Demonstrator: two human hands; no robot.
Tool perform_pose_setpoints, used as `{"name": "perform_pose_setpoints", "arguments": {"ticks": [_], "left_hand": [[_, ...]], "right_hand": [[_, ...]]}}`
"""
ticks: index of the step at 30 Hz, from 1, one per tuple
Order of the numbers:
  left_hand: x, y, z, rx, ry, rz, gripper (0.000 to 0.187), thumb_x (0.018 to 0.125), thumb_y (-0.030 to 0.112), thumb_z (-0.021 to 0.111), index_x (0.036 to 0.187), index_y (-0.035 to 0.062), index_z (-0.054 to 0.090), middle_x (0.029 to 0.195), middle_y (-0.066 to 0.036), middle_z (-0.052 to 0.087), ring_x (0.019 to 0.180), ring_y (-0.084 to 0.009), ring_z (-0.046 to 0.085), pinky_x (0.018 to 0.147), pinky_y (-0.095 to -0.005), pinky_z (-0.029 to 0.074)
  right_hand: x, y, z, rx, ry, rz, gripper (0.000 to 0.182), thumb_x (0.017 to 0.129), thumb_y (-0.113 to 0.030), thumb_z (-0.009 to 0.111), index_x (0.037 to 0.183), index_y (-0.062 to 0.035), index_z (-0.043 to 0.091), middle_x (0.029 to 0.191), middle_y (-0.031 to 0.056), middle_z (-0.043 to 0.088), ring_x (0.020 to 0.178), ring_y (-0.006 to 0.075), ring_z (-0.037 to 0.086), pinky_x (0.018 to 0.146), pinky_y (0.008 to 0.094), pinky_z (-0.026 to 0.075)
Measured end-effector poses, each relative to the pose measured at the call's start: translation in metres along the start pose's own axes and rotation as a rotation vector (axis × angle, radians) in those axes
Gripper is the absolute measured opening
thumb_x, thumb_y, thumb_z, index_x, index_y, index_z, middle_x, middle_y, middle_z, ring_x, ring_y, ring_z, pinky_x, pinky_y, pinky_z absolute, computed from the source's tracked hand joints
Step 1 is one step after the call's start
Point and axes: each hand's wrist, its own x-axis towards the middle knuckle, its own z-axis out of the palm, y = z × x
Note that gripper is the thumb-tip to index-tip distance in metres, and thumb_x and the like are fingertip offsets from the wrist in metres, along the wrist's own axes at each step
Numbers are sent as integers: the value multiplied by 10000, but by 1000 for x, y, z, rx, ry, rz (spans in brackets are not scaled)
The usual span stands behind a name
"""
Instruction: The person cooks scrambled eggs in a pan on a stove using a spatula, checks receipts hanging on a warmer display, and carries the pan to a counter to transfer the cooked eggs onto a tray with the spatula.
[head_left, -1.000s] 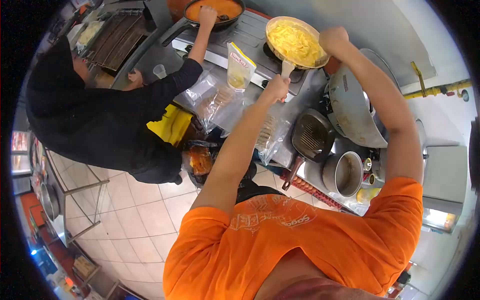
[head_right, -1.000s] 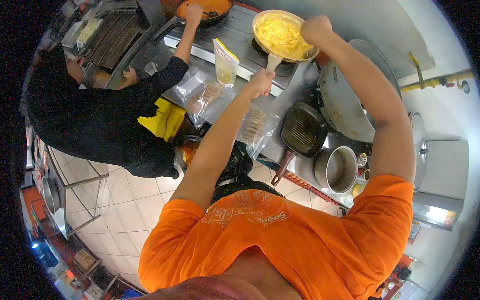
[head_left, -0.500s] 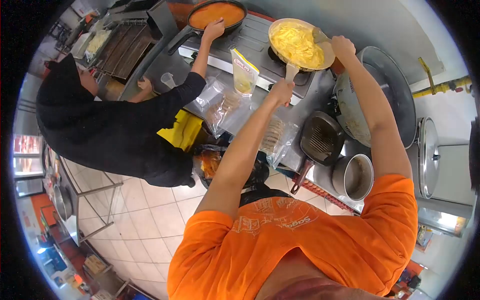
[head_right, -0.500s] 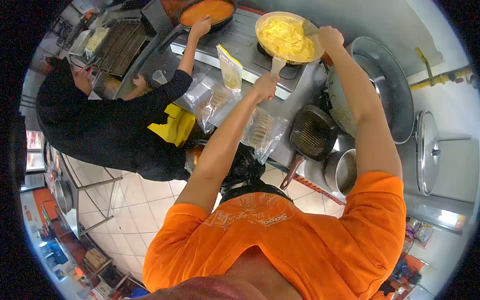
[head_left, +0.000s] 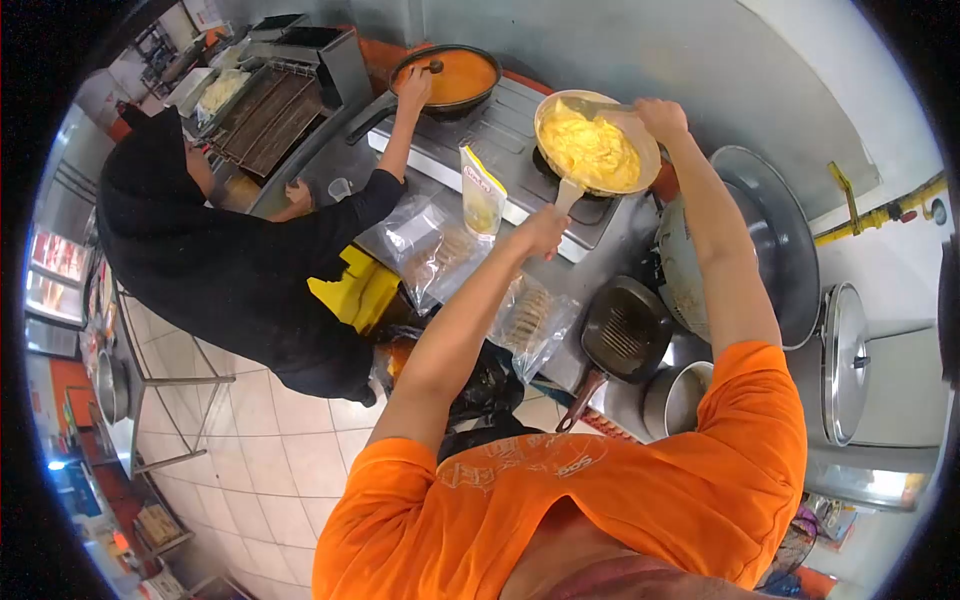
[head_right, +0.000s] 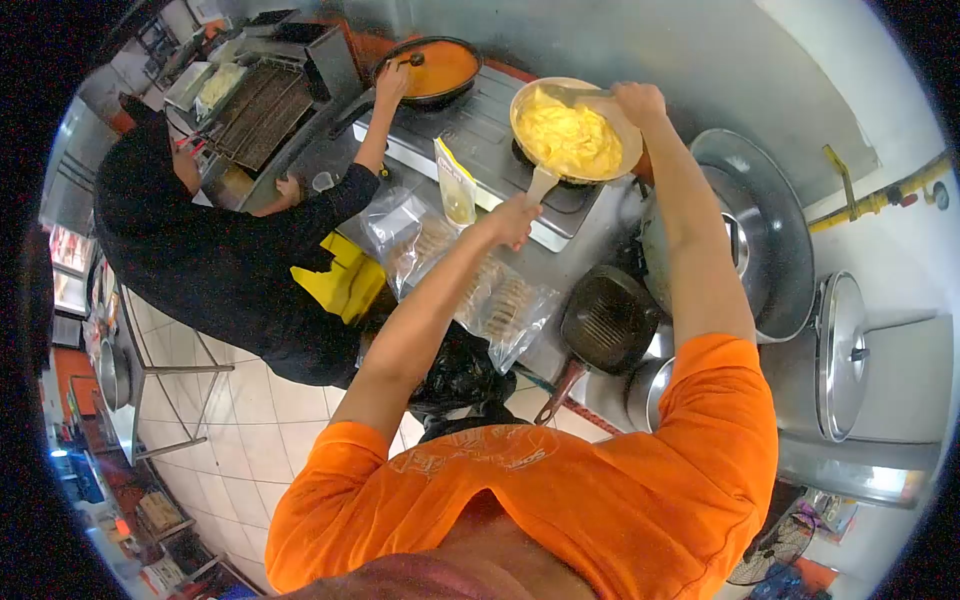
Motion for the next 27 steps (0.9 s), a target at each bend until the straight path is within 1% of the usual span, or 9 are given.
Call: {"name": "perform_pose_setpoints", "arguments": {"ticks": [7, 9, 10, 15, 19, 21, 22, 24, 27], "left_hand": [[-5, 6, -2, 32, -16, -15, 285, 973, 262, 463, 1112, 22, 396, 668, -46, 445, 472, -145, 456, 381, -312, 433], [-4, 7, -1, 61, -19, -30, 281, 972, 260, 462, 1116, 27, 400, 675, -47, 449, 475, -145, 458, 382, -313, 434], [-2, 3, 0, 40, -7, -29, 284, 970, 261, 465, 1122, 30, 402, 675, -46, 449, 477, -144, 459, 383, -313, 436], [-7, 6, 1, -7, 6, -24, 304, 963, 272, 474, 1147, 40, 406, 674, -39, 449, 491, -135, 461, 386, -307, 435], [-5, 0, 0, 15, -2, 22, 316, 964, 290, 467, 1128, 27, 408, 675, -40, 456, 485, -130, 461, 382, -298, 427], [-6, -3, 0, 1, -17, 48, 318, 965, 291, 466, 1119, 19, 409, 677, -42, 460, 480, -131, 463, 381, -297, 425], [-7, -3, 0, -9, -32, 77, 321, 966, 292, 465, 1109, 11, 409, 680, -43, 464, 476, -132, 465, 381, -296, 423], [-12, 0, 1, -27, -14, 56, 316, 967, 288, 463, 1103, 7, 412, 678, -44, 465, 472, -132, 467, 380, -296, 421], [-10, -2, 3, -23, 15, 43, 309, 970, 282, 459, 1102, 7, 412, 675, -47, 465, 471, -132, 468, 377, -295, 415]], "right_hand": [[4, -21, -22, 49, -57, -87, 183, 898, -245, 501, 1000, -120, 588, 1006, 68, 652, 928, 270, 649, 744, 432, 528], [-1, -21, -29, 63, 52, -221, 181, 881, -306, 549, 982, -170, 612, 976, 44, 653, 937, 245, 639, 792, 412, 495], [-5, -24, -34, 61, 47, -212, 181, 881, -306, 549, 982, -170, 612, 976, 44, 653, 937, 245, 639, 792, 412, 495], [-26, -22, -58, -122, 91, -458, 141, 866, -270, 568, 944, -167, 625, 954, 30, 637, 971, 202, 608, 893, 370, 418], [-51, -31, -97, -196, 74, -369, 119, 848, -215, 586, 920, -154, 659, 979, 54, 639, 976, 212, 611, 870, 367, 437], [-63, -37, -109, -232, -215, -150, 156, 823, -145, 591, 940, -115, 689, 1009, 109, 657, 967, 253, 633, 820, 400, 481], [-68, -40, -118, -229, -217, -148, 156, 823, -145, 591, 940, -115, 689, 1009, 109, 657, 967, 253, 633, 820, 400, 481], [-80, -46, -134, 25, -542, -64, 223, 806, -113, 578, 997, -72, 685, 1015, 147, 673, 948, 298, 651, 770, 444, 512], [-93, -52, -144, 144, -566, -98, 235, 813, -135, 557, 988, -31, 676, 981, 176, 678, 925, 331, 657, 760, 469, 515]]}}
